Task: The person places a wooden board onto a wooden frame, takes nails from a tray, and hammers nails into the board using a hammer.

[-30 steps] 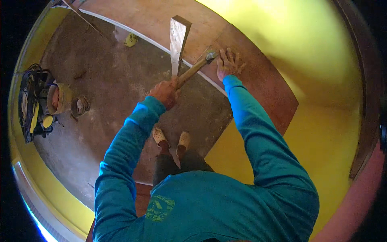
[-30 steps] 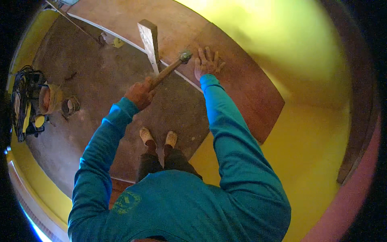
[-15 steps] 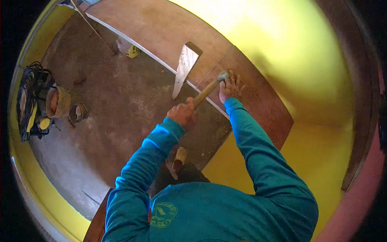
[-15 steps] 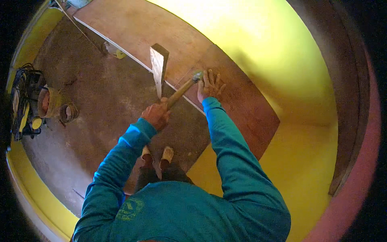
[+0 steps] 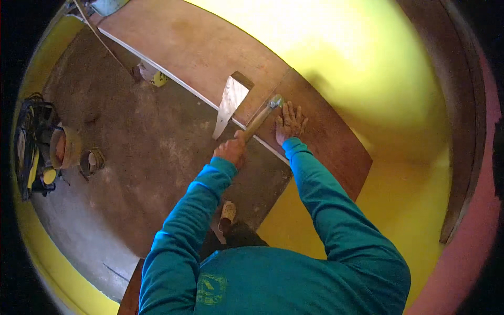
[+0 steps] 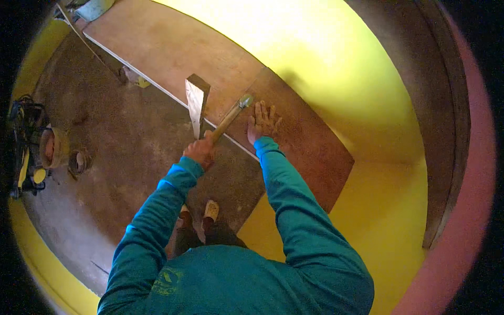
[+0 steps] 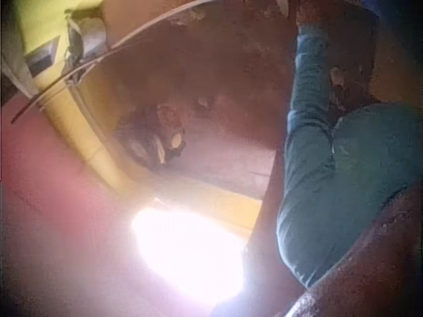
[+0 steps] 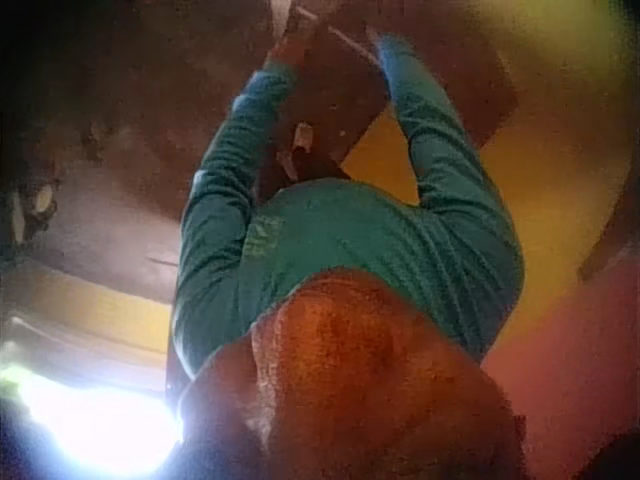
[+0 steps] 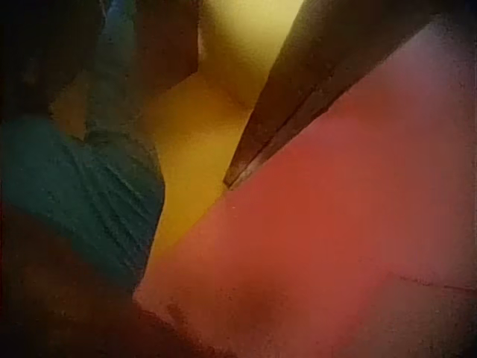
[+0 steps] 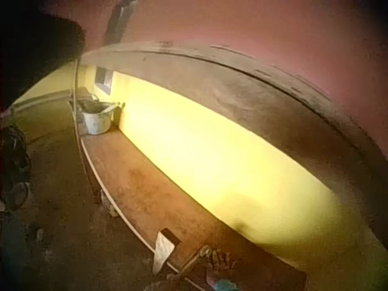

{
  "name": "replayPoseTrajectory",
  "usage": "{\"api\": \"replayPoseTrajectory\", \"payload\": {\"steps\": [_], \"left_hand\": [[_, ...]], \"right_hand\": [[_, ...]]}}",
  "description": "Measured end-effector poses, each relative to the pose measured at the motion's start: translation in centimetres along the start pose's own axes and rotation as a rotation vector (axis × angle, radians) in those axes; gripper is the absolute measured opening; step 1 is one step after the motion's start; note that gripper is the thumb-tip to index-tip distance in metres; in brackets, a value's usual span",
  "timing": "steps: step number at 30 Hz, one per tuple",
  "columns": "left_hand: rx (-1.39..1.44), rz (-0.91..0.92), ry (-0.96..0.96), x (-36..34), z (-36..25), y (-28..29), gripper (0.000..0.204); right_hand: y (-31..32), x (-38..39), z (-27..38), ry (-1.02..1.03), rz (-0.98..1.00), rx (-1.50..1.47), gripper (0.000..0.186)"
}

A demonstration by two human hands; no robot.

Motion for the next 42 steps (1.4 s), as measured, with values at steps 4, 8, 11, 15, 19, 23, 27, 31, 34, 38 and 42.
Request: {"api": "replayPoseTrajectory", "payload": {"steps": [4, 8, 11, 15, 19, 23, 27, 31, 34, 38, 42], "left_hand": [[0.118, -0.101, -0.212, 2.6, -1.3, 1.9, 0.028], [0.271, -0.399, -0.418, 4.7, -3.1, 3.6, 0.029], [0.328, -0.367, -0.396, 5.4, 0.1, 1.9, 0.025], [-0.050, -0.003, 0.004, 4.4, 4.9, -1.9, 0.022], [0.133, 0.087, -0.020, 5.9, 1.8, 1.4, 0.023], [0.238, -0.155, -0.277, 7.4, -0.2, 2.6, 0.022], [0.210, -0.087, -0.233, 6.1, 2.6, 0.3, 0.021], [0.089, 0.035, -0.025, 3.2, 4.1, -0.3, 0.020], [0.079, 0.050, -0.021, 4.0, 4.1, -1.6, 0.024], [0.022, 0.074, 0.031, 4.3, 4.7, -2.1, 0.033], [-0.014, 0.092, 0.012, 5.0, 4.2, -1.9, 0.032]], "right_hand": [[0.7, 0.0, 0.4, -0.008, 0.010, -0.057, 0.055], [-4.6, -0.7, -2.9, 0.056, -0.151, -0.144, 0.058], [-2.2, -0.4, -0.8, 0.102, -0.143, -0.159, 0.057], [-0.7, -0.7, 0.5, 0.066, 0.011, 0.062, 0.056], [-0.5, -0.5, 0.4, 0.049, 0.044, 0.122, 0.056], [-4.8, -1.6, -2.1, 0.350, -0.103, 1.215, 0.055], [-0.9, -0.8, 0.5, 0.171, -0.151, -0.002, 0.055], [-0.5, -2.2, 0.3, 0.048, -0.007, 0.064, 0.054], [-0.8, -1.2, -0.5, 0.033, -0.016, 0.091, 0.053], [-1.4, -1.0, -1.6, 0.085, -0.009, -0.003, 0.057], [-0.5, 0.1, -6.9, -0.084, -0.072, -0.027, 0.060]]}}
Point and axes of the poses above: each hand's wrist, its own x-axis away from the middle knuckle, its own y-axis out of the back of the hand, z = x × y, the point moved 3 cm from there along -x, towards the middle knuckle, and after that the axes turned 11 degrees about -z, right-handed, at the moved point
